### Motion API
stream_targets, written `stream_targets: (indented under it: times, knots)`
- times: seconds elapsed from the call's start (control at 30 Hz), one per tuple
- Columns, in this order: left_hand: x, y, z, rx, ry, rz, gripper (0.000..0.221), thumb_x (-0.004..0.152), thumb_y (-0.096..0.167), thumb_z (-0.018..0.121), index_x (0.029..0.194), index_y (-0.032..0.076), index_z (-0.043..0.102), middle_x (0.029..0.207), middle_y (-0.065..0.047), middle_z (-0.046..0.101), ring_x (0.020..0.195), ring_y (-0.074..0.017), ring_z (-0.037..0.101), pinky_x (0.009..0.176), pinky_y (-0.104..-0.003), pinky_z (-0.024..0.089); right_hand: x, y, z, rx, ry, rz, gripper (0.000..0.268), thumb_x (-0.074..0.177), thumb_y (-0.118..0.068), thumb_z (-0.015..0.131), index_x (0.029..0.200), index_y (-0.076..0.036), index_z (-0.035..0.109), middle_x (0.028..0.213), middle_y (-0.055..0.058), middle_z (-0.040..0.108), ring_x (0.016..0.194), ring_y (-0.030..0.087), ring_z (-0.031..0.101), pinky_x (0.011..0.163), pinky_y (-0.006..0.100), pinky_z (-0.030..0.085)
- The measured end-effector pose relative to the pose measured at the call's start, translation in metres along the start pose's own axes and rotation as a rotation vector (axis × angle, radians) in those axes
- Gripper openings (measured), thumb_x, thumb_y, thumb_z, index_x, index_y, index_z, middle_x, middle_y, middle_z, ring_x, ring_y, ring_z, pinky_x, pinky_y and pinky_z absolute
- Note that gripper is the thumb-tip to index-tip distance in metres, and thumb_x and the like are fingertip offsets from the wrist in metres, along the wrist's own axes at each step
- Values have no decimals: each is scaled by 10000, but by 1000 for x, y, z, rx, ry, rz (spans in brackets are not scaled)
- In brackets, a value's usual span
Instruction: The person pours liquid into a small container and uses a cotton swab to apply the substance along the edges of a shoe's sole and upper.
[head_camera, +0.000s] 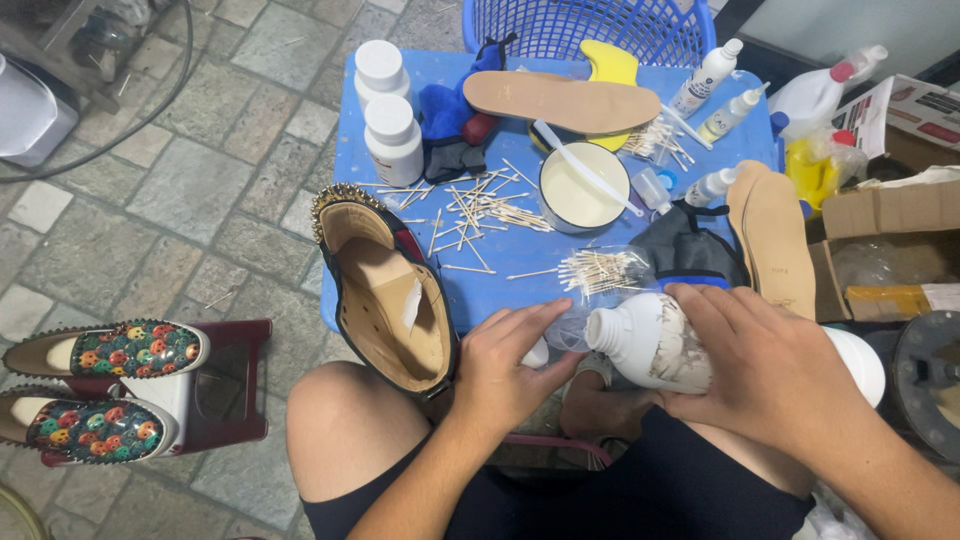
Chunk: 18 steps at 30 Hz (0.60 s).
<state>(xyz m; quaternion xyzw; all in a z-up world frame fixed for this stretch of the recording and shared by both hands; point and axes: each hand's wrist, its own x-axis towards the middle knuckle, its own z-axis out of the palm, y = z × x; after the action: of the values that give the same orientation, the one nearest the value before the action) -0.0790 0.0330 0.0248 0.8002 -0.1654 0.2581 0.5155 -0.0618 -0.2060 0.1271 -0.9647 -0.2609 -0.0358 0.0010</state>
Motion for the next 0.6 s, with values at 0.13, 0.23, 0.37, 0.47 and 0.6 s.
stream_targets:
  times: [0.13,0.23,0.37,0.47,0.6]
  knots:
    - [0,1,0,7,-2,-11,539,732,166,901,1230,106,702,1100,-91,761,901,-260,728,798,-345,580,0,-1,0,4,-9,9,986,492,-491,881,1358,-129,580,1072,62,684,955,266,673,784,393,546]
    - [0,1,0,2,-3,-14,538,739,171,901,1234,106,701,1106,-92,760,909,-259,729,803,-344,578,0,0,0,7,6,-7,994,493,-486,875,1364,-112,574,1098,74,681,956,274,669,782,395,543]
    - [0,1,-1,-2,-6,-22,536,742,170,897,1238,103,703,1115,-96,759,907,-259,727,806,-344,579,0,0,0,1,3,-16,998,488,-490,876,1359,-107,574,1094,70,677,975,270,669,786,395,544]
    - [0,2,0,5,-7,-23,531,744,173,897,1233,104,704,1113,-92,759,905,-259,726,804,-345,578,0,0,-1,18,8,-13,988,497,-490,877,1352,-99,573,1097,71,675,979,270,667,778,392,543]
    - [0,2,1,15,-4,-22,525,746,176,897,1231,112,704,1112,-82,760,914,-254,729,807,-345,578,-1,0,0,23,23,-27,980,495,-483,876,1341,-90,575,1097,72,673,970,269,667,773,388,543]
